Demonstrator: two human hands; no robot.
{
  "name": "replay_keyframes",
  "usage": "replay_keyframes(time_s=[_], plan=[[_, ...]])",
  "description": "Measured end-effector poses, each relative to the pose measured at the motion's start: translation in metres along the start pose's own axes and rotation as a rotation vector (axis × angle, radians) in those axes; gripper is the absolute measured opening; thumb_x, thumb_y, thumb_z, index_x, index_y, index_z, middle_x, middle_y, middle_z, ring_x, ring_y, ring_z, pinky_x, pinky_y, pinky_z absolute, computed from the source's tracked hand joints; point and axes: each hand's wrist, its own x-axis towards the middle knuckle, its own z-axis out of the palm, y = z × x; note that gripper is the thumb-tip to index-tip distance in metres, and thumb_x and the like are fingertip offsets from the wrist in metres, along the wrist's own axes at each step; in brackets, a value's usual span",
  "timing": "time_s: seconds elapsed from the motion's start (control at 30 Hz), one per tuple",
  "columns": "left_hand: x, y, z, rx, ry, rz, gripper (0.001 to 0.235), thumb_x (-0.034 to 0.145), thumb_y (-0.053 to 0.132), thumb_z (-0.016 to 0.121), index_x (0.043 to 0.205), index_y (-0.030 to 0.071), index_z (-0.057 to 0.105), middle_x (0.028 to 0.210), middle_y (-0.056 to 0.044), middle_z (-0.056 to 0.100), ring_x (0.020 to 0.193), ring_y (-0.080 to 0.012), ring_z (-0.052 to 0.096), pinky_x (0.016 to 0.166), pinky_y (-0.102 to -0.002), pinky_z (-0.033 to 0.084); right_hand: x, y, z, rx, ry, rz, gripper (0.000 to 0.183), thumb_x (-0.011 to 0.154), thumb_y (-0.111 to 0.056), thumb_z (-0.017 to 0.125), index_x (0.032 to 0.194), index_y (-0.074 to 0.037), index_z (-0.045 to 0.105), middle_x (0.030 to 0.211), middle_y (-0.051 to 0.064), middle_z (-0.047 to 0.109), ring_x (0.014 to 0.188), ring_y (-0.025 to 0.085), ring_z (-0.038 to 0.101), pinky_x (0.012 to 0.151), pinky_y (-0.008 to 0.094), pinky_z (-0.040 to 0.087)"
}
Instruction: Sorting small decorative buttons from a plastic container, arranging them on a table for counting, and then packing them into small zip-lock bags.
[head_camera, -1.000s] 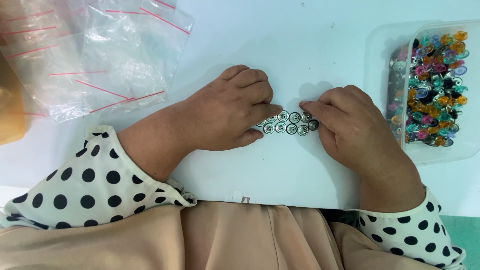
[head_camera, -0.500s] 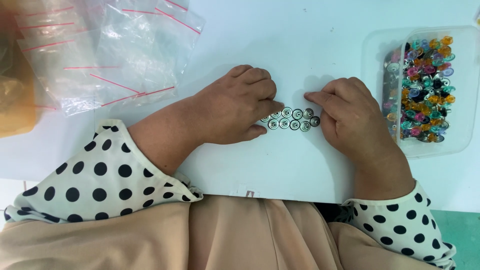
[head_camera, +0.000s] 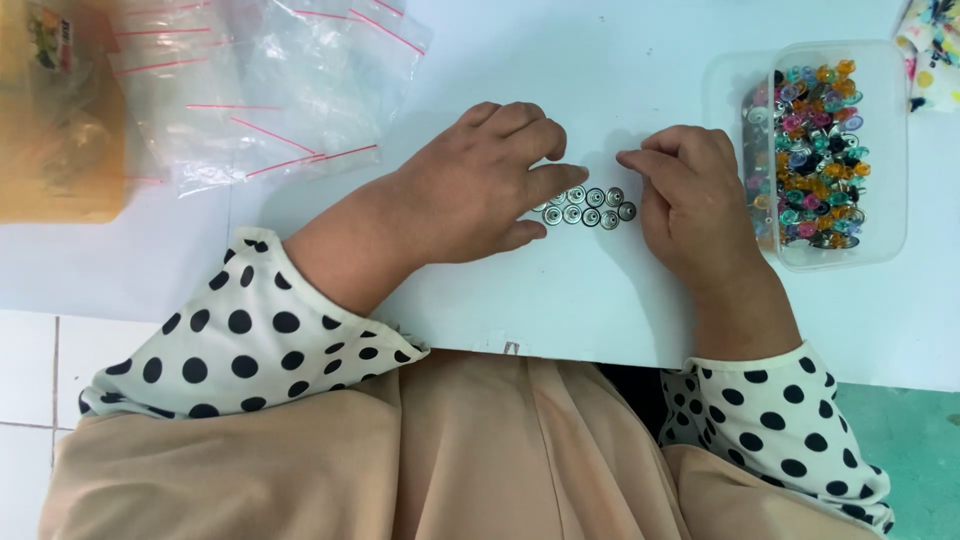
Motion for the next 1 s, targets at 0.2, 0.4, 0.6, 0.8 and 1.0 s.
replay_keyframes(time_s=[0.2, 0.4, 0.6, 0.8, 1.0], plan=[[-0.035, 0.056, -0.064, -0.036, -0.079, -0.020, 0.067, 0.077, 0.044, 0.086, 0.134, 0.018, 0.061, 0.118, -0.006, 0.058, 0.106, -0.0306, 0.057, 0.089, -0.043, 0.047, -0.024, -0.056, -0.018, 0.049, 0.001, -0.024, 0.031, 0.101, 0.012, 0.054, 0.125, -0.001, 0.069, 0.120, 0.023, 0.061, 0.105, 0.039, 0.058, 0.094, 0.049, 0.046], [-0.105, 0.091, -0.044, -0.231, -0.070, -0.144, 0.046, 0.089, 0.032, 0.077, 0.130, 0.017, 0.061, 0.120, -0.007, 0.059, 0.110, -0.0302, 0.060, 0.095, -0.044, 0.048, -0.052, -0.100, 0.007, 0.137, -0.085, -0.049, 0.024, 0.098, 0.002, 0.057, 0.118, -0.005, 0.068, 0.118, 0.018, 0.061, 0.101, 0.035, 0.063, 0.094, 0.048, 0.048], [-0.137, 0.103, -0.010, -0.182, 0.152, -0.132, 0.026, 0.104, 0.032, 0.057, 0.116, 0.010, 0.066, 0.112, -0.011, 0.059, 0.120, -0.0329, 0.058, 0.104, -0.048, 0.047, -0.043, -0.132, 0.043, 0.148, -0.131, -0.091, 0.015, 0.098, -0.016, 0.062, 0.106, -0.013, 0.075, 0.115, 0.008, 0.067, 0.102, 0.030, 0.062, 0.091, 0.044, 0.044], [-0.154, 0.106, 0.015, -0.197, 0.355, -0.166, 0.023, 0.100, 0.029, 0.060, 0.112, 0.010, 0.066, 0.108, -0.010, 0.060, 0.114, -0.0314, 0.060, 0.102, -0.048, 0.049, 0.008, -0.146, 0.040, 0.181, -0.367, -0.212, 0.008, 0.092, -0.008, 0.066, 0.098, -0.009, 0.073, 0.102, 0.008, 0.069, 0.092, 0.031, 0.066, 0.084, 0.043, 0.050], [-0.193, 0.084, -0.034, -0.122, 0.450, -0.293, 0.028, 0.107, 0.029, 0.051, 0.115, 0.008, 0.068, 0.110, -0.012, 0.060, 0.112, -0.0333, 0.061, 0.098, -0.048, 0.050, 0.079, -0.148, 0.053, 0.129, -0.368, -0.333, 0.014, 0.095, -0.015, 0.068, 0.107, -0.009, 0.073, 0.108, 0.010, 0.068, 0.097, 0.035, 0.066, 0.086, 0.046, 0.053]])
